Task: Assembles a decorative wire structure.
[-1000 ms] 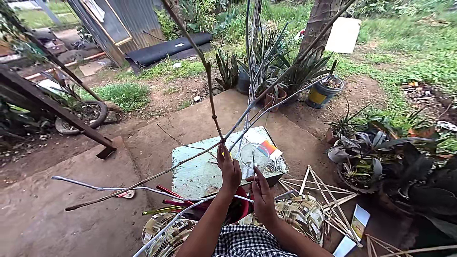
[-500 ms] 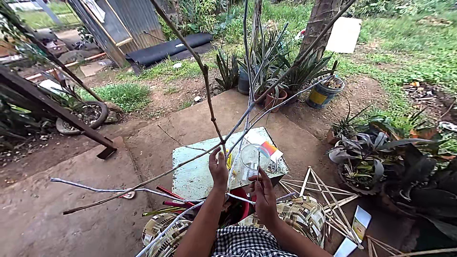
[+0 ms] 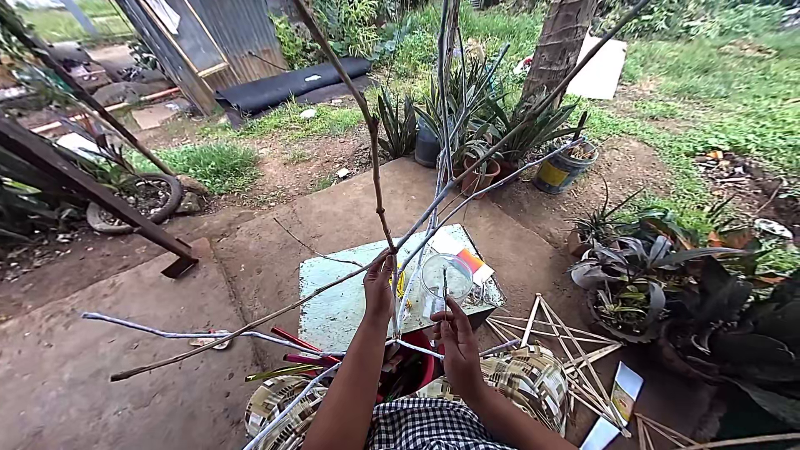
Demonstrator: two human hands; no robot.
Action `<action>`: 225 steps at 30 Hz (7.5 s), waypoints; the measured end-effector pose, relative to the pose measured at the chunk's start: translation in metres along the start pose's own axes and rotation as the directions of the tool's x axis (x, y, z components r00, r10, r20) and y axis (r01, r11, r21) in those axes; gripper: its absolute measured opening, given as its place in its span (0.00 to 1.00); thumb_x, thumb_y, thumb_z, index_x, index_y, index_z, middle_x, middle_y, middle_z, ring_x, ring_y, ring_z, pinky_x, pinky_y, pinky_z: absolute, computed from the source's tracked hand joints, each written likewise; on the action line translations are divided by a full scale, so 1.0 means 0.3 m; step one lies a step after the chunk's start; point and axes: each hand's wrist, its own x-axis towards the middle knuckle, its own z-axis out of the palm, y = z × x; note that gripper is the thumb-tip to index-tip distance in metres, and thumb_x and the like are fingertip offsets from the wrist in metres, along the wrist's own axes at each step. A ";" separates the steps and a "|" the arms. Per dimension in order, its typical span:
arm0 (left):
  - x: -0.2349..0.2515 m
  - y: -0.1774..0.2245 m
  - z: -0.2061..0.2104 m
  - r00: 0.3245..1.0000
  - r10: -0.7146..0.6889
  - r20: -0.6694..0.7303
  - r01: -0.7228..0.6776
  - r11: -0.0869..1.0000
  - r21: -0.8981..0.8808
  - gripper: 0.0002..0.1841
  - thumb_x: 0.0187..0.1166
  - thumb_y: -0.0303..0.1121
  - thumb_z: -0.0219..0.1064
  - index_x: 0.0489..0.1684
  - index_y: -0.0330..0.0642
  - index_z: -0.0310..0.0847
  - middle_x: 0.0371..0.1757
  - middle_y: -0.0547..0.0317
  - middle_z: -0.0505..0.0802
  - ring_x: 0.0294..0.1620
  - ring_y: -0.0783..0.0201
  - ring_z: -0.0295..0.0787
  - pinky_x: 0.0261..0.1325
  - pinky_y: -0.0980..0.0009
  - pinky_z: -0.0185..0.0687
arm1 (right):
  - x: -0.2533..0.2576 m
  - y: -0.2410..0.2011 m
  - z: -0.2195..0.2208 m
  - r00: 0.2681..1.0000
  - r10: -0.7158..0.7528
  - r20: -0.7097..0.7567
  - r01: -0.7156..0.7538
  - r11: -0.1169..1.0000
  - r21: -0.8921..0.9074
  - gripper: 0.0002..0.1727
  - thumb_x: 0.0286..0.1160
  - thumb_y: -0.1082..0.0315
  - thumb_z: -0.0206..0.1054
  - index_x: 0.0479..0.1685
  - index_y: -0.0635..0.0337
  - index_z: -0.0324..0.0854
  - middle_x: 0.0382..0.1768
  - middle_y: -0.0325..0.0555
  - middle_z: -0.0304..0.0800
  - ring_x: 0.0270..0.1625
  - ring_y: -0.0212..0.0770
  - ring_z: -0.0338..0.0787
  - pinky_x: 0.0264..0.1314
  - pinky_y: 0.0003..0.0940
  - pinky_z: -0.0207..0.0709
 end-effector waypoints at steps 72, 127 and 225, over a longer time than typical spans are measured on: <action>-0.311 0.404 -0.300 0.851 0.428 -0.306 -0.483 0.866 -0.132 0.13 0.89 0.21 0.47 0.49 0.40 0.79 0.52 0.50 0.97 0.58 0.51 0.96 0.65 0.55 0.91 | 0.177 0.073 0.182 0.993 0.068 0.096 -0.024 0.916 -0.399 0.24 0.89 0.69 0.52 0.79 0.64 0.76 0.49 0.59 0.90 0.47 0.42 0.89 0.59 0.33 0.81; -0.310 0.380 -0.305 0.873 0.438 -0.216 -0.480 0.852 -0.212 0.12 0.91 0.27 0.46 0.53 0.44 0.78 0.59 0.48 0.95 0.64 0.50 0.92 0.70 0.54 0.87 | 0.218 -0.058 0.124 0.991 0.004 0.136 0.071 0.835 -0.545 0.22 0.89 0.68 0.49 0.75 0.59 0.80 0.45 0.53 0.90 0.43 0.44 0.89 0.53 0.42 0.84; -0.291 0.330 -0.340 0.768 0.628 -0.124 -0.638 0.766 -0.074 0.08 0.91 0.37 0.54 0.54 0.54 0.81 0.52 0.61 0.96 0.58 0.57 0.94 0.72 0.55 0.85 | 0.302 -0.295 -0.007 0.928 0.291 0.232 -0.076 0.759 -0.646 0.20 0.88 0.65 0.55 0.68 0.60 0.87 0.46 0.52 0.93 0.47 0.38 0.90 0.56 0.32 0.80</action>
